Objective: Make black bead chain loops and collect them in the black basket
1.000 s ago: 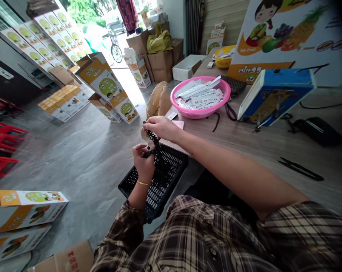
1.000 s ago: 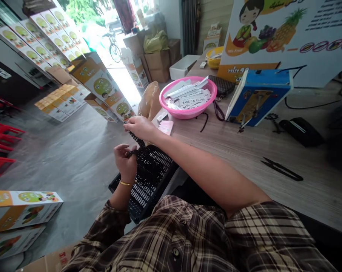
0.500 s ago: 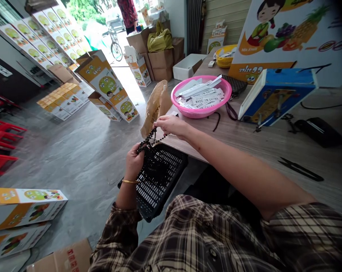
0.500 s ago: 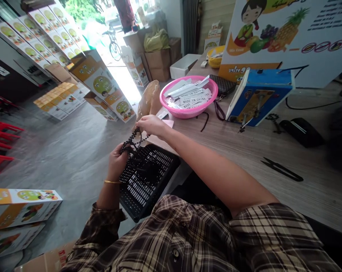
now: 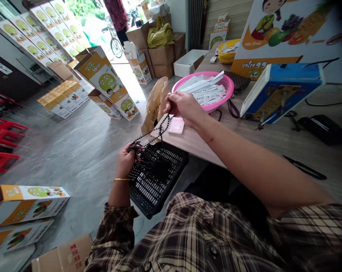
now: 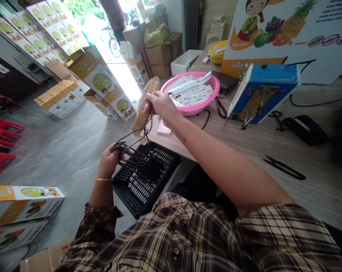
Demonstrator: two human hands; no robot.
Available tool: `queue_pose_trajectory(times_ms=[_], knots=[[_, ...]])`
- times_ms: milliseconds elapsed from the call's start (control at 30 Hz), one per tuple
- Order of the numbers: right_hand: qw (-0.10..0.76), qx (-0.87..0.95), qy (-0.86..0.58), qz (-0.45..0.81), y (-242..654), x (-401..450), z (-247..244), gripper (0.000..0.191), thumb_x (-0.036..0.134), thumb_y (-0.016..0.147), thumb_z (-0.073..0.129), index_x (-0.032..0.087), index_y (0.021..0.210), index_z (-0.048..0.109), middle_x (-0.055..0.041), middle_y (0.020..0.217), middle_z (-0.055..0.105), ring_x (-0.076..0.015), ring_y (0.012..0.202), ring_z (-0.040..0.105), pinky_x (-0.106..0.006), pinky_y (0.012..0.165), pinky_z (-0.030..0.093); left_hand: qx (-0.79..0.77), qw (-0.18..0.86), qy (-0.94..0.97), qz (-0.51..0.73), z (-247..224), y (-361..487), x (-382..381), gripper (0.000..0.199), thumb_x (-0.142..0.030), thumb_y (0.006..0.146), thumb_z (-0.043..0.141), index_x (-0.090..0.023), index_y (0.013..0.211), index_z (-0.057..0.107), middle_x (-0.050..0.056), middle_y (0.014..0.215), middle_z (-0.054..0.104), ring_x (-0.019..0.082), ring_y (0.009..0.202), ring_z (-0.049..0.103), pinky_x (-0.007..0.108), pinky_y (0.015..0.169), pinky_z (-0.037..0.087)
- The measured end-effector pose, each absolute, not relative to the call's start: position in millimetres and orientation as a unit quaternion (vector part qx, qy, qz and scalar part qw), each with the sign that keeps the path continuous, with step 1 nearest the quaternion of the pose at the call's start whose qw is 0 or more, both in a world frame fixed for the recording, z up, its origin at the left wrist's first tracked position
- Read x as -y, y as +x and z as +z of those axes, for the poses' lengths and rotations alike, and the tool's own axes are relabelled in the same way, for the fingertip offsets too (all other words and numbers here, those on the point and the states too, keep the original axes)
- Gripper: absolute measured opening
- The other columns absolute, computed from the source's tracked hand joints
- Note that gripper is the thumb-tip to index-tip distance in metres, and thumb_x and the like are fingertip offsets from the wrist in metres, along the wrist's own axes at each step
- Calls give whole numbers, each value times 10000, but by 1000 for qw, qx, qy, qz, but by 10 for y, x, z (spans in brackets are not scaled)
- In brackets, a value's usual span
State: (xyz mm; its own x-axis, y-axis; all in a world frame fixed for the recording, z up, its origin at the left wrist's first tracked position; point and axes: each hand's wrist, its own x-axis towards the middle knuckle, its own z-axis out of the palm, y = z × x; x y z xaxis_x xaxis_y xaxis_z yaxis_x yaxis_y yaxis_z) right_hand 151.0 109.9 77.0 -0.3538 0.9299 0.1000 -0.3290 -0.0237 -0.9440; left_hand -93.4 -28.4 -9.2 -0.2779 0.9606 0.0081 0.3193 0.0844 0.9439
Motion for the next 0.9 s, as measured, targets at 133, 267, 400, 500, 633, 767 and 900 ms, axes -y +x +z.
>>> queue_pose_trajectory(times_ms=[133,267,400,500,633,767,900], knots=[[492,531,-282,629,1762,-1136,1028,225,255,1029,519,155,828,509,3,666,455,-88,512,438,-184,492,415,-680,360,471,430,-222,-1118,325,450,-439,789,637,-143,1125,681,84,972,740,70,477,543,181,424,302],[484,560,-275,614,1936,-1122,1309,312,207,1065,431,143,776,530,30,577,363,-70,426,235,-188,378,181,-718,376,434,393,-367,-1242,360,496,-424,732,667,-146,1143,693,44,819,709,89,491,537,186,432,303],[474,580,-285,598,2077,-1137,1494,288,174,1060,443,118,796,546,50,552,378,-46,424,231,-198,411,169,-664,473,456,357,-361,-1301,392,564,-395,722,710,-160,1233,663,-4,684,633,102,540,557,187,495,372],[475,574,-339,575,2184,-1173,1516,284,182,1043,403,85,819,548,70,545,404,-9,444,275,-225,472,170,-632,516,460,351,-261,-1292,375,494,-424,738,684,-155,1153,667,-9,630,599,110,528,557,185,472,356],[445,553,-413,571,2286,-1240,1340,290,185,1008,350,45,826,527,83,537,396,32,484,303,-296,531,167,-697,404,470,360,-51,-1217,280,313,-378,685,669,-156,903,634,5,683,635,92,459,539,180,422,339],[416,544,-437,583,2287,-1245,1011,244,154,1027,431,70,839,562,59,544,447,5,457,344,-259,501,179,-694,363,511,353,254,-1133,177,390,-315,708,649,-140,1056,655,26,733,671,117,489,607,190,437,392],[350,578,-441,590,2141,-1146,675,221,105,1009,498,80,822,613,10,602,512,-47,447,403,-210,436,258,-645,366,554,379,621,-1056,92,382,-402,849,623,-151,1134,668,9,653,616,79,417,499,183,394,347]])
